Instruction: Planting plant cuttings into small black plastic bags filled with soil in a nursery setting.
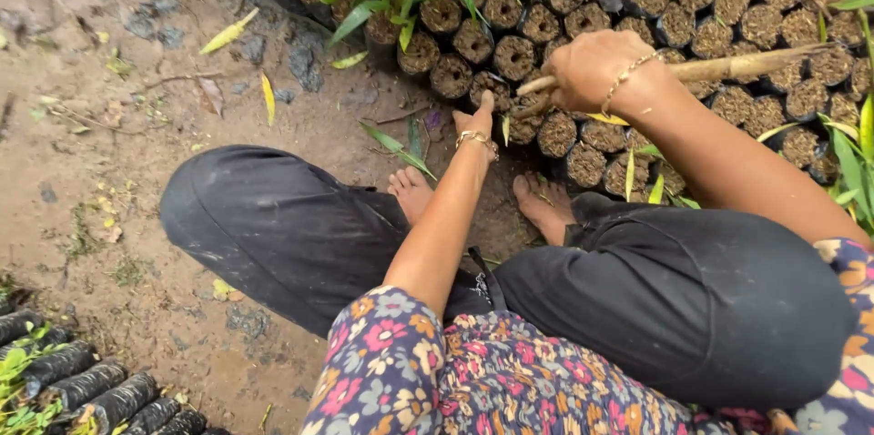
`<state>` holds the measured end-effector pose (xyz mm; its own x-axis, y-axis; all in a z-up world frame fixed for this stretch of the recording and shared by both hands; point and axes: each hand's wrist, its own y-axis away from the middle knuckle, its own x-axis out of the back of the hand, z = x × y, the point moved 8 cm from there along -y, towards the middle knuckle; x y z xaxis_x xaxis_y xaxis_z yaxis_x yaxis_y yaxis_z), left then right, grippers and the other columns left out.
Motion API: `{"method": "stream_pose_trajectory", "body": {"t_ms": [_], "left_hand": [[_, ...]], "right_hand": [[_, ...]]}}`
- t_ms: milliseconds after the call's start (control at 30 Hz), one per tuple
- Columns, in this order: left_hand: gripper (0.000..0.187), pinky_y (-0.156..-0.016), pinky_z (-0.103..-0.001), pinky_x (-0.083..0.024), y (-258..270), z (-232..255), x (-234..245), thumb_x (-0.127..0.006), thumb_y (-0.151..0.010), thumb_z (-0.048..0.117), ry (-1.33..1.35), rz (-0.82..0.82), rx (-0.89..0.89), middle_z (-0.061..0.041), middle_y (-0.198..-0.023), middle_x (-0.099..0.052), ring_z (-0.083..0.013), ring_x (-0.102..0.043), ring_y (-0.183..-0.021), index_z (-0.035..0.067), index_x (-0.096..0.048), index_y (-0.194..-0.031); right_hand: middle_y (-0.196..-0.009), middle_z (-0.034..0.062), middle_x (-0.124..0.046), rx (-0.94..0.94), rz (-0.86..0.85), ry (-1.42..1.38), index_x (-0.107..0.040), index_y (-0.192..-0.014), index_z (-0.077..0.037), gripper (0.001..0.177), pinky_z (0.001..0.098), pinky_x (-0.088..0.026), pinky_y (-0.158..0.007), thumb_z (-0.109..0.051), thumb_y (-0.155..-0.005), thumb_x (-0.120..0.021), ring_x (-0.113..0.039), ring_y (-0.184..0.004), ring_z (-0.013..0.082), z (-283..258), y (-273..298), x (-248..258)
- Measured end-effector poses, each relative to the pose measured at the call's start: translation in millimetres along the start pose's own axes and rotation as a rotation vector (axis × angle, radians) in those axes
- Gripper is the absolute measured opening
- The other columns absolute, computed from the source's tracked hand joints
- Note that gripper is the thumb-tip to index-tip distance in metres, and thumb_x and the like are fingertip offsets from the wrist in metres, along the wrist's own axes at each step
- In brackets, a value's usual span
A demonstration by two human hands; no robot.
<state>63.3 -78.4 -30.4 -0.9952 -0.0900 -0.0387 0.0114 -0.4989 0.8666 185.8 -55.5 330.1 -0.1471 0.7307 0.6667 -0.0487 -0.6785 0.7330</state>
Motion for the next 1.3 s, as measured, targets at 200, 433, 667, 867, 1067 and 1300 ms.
{"method": "stream_pose_trajectory", "body": {"t_ms": [200, 433, 667, 867, 1067, 1300], "left_hand": [[0.090, -0.099, -0.076, -0.041, 78, -14, -42, -0.066, -0.098, 0.025, 0.312, -0.207, 0.113, -0.036, -0.161, -0.008, -0.0657, -0.033, -0.135, -0.002, -0.006, -0.160], [0.075, -0.099, -0.072, -0.048, 79, -9, -37, -0.062, -0.101, 0.017, 0.314, -0.185, 0.104, -0.032, -0.155, -0.021, -0.0554, -0.042, -0.135, -0.005, -0.018, -0.157], [0.055, -0.071, -0.039, -0.059, 48, -36, -30, -0.058, -0.095, 0.011, 0.330, -0.154, 0.120, -0.017, -0.121, -0.060, -0.0264, -0.063, -0.097, 0.002, -0.041, -0.146], [0.021, -0.074, -0.044, -0.063, 46, -23, -39, -0.047, -0.101, 0.004, 0.262, -0.133, 0.013, -0.017, -0.116, -0.065, -0.0284, -0.064, -0.101, 0.002, -0.057, -0.119], [0.012, -0.068, -0.041, -0.064, 45, -7, -37, -0.058, -0.098, 0.008, 0.208, -0.074, 0.048, -0.013, -0.105, -0.069, -0.0255, -0.067, -0.092, 0.002, -0.065, -0.105], [0.036, -0.075, -0.039, -0.068, 68, -3, -32, -0.065, -0.097, 0.011, 0.205, -0.035, 0.083, -0.025, -0.122, -0.063, -0.0334, -0.071, -0.097, -0.010, -0.050, -0.123]], "right_hand": [[-0.083, 0.0108, -0.073, 0.027, 0.065, 0.060, -0.079, -0.108, -0.008, 0.026, 0.0483, -0.064, -0.081, -0.029, -0.097, -0.069, -0.076, -0.086, 0.0264, -15, -8, -29], [-0.070, 0.0074, -0.070, 0.118, 0.257, 0.181, -0.079, -0.100, -0.008, 0.017, 0.0449, -0.065, -0.068, -0.017, -0.097, -0.064, -0.076, -0.076, 0.0242, -30, -40, -67], [-0.076, 0.0051, -0.074, 0.161, 0.187, 0.290, -0.075, -0.095, -0.011, 0.019, 0.0310, -0.055, -0.052, -0.028, -0.095, -0.066, -0.066, -0.060, 0.0156, -39, -77, -96], [-0.082, 0.0109, -0.076, 0.148, 0.292, 0.128, -0.075, -0.087, -0.008, 0.020, 0.0384, -0.057, -0.057, -0.023, -0.091, -0.063, -0.072, -0.067, 0.0254, -36, -86, -112], [-0.076, 0.0091, -0.073, 0.178, 0.259, 0.121, -0.076, -0.087, -0.008, 0.018, 0.0357, -0.055, -0.055, -0.023, -0.089, -0.067, -0.066, -0.063, 0.0201, -34, -86, -100], [-0.068, -0.0019, -0.071, 0.110, 0.086, 0.194, -0.079, -0.097, -0.022, 0.027, 0.0249, -0.053, -0.050, -0.046, -0.092, -0.069, -0.059, -0.054, 0.0097, 2, -30, -41]]}}
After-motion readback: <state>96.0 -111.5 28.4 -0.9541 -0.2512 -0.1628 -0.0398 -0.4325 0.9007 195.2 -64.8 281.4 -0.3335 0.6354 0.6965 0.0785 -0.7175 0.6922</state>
